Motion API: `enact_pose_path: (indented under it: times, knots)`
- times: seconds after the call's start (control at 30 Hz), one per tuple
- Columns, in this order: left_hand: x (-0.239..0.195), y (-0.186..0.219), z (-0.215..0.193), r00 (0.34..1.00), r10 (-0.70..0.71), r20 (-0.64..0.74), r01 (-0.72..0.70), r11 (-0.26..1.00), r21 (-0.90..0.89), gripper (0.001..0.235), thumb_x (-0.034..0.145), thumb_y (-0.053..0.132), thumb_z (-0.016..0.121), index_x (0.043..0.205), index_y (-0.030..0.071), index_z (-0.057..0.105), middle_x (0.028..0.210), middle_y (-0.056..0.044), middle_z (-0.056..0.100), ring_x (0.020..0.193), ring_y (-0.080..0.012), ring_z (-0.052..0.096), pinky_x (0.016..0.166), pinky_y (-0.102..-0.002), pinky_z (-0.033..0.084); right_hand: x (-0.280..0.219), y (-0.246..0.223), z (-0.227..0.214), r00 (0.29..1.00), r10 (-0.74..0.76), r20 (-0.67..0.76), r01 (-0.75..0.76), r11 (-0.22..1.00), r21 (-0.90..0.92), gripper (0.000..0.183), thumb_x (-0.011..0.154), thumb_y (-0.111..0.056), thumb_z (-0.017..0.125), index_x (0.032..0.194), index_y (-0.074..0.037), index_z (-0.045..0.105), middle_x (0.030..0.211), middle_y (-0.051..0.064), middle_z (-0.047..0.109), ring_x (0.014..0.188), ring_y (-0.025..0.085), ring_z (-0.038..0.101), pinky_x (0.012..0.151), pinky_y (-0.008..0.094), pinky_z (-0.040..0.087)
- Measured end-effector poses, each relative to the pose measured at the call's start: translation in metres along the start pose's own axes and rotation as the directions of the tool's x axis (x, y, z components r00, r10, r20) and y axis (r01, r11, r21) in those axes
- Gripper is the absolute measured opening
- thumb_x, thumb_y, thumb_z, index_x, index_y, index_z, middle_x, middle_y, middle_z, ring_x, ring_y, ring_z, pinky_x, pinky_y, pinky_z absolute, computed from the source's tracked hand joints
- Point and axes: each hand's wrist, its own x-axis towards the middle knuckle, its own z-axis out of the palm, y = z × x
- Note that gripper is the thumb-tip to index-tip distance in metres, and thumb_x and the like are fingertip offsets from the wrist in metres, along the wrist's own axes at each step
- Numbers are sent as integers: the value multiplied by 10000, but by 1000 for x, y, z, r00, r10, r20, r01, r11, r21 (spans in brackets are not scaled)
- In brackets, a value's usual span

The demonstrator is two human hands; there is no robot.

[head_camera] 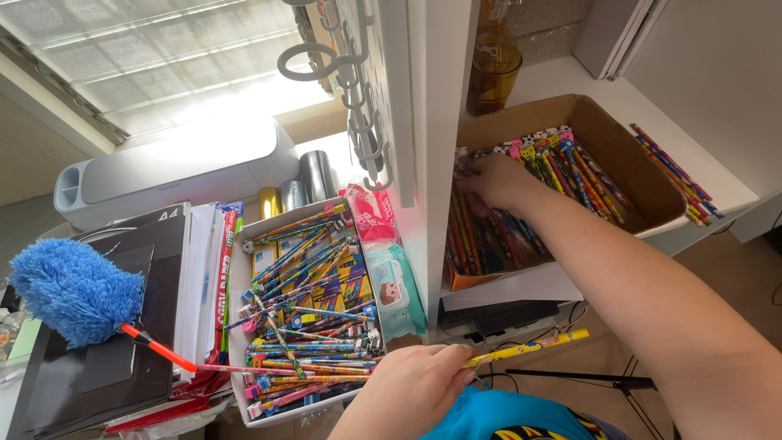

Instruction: The person transfers colorful pencils from a white plastic tray into a cardboard box. They pick up pencils in small handfuls, move them to the box, and arrange them upright. The process repeats until the tray is mostly empty and the box is filled.

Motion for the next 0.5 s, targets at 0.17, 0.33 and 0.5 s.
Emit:
enact_pose_path:
  times: [0.17,0.33,0.5]
  knots:
    - [-3,0,2,1000,22,-9,-22,1000,18,193,957,284,444,942,105,514,821,-109,633,753,-318,592,597,-446,442,5,-16,23,993,110,-35,-88,918,386,226,737,-155,589,575,-48,474,543,89,431,487,170,364,449,311,267]
    - [-6,-2,0,999,-3,43,3,1000,2,259,950,299,430,1091,114,545,919,-109,645,820,-302,596,649,-425,462,139,84,75,886,-409,219,387,391,-835,291,814,-39,414,756,-129,684,819,39,667,792,230,613,578,299,472]
    - [-9,-5,3,999,12,43,-12,1000,-11,273,948,304,431,1104,109,542,963,-100,646,840,-297,600,658,-419,467,75,42,57,964,-221,148,255,610,-750,272,833,-49,380,808,-106,645,875,109,644,786,274,617,608,344,502]
